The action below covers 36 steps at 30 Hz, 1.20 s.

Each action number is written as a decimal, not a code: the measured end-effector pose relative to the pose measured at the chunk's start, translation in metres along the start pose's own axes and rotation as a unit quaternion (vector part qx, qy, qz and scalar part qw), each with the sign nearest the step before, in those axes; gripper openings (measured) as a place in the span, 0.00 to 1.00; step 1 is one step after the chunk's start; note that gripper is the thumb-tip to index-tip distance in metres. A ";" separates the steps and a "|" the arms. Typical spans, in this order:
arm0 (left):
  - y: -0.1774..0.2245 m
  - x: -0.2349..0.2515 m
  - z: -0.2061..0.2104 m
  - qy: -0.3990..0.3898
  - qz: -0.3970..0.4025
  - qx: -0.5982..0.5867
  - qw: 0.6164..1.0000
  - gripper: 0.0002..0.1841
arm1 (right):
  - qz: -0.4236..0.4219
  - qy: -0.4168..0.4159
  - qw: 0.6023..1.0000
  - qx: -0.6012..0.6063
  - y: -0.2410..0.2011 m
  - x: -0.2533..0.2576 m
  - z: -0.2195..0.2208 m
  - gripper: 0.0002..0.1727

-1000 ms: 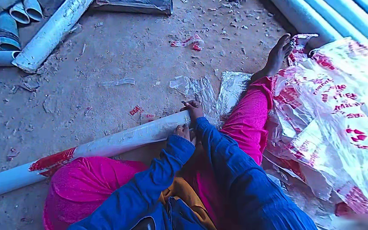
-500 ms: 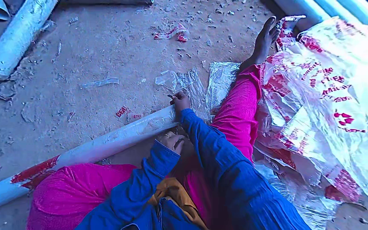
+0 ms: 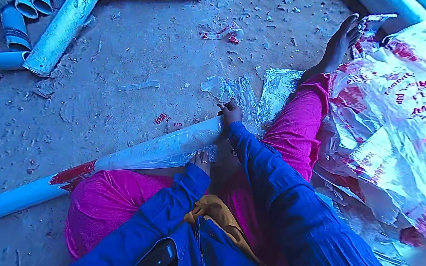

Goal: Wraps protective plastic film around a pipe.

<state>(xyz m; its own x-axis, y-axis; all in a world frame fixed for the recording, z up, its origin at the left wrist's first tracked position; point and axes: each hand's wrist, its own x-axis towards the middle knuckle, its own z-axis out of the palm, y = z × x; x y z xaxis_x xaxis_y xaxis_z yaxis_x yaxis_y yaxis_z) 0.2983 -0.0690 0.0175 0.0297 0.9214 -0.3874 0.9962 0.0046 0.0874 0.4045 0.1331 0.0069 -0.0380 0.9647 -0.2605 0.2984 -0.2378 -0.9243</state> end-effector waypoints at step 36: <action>-0.021 0.063 -0.078 -0.024 -0.019 0.002 1.000 0.17 | 0.013 0.017 1.000 -0.002 -0.002 -0.012 0.001 0.13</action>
<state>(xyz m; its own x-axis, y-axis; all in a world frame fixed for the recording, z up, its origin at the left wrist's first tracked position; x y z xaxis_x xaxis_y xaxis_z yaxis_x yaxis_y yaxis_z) 0.2732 0.0197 0.0629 -0.0041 0.9012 -0.4334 0.9970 0.0371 0.0677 0.4031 0.1221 0.0109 0.0023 0.9615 -0.2748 0.3036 -0.2625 -0.9159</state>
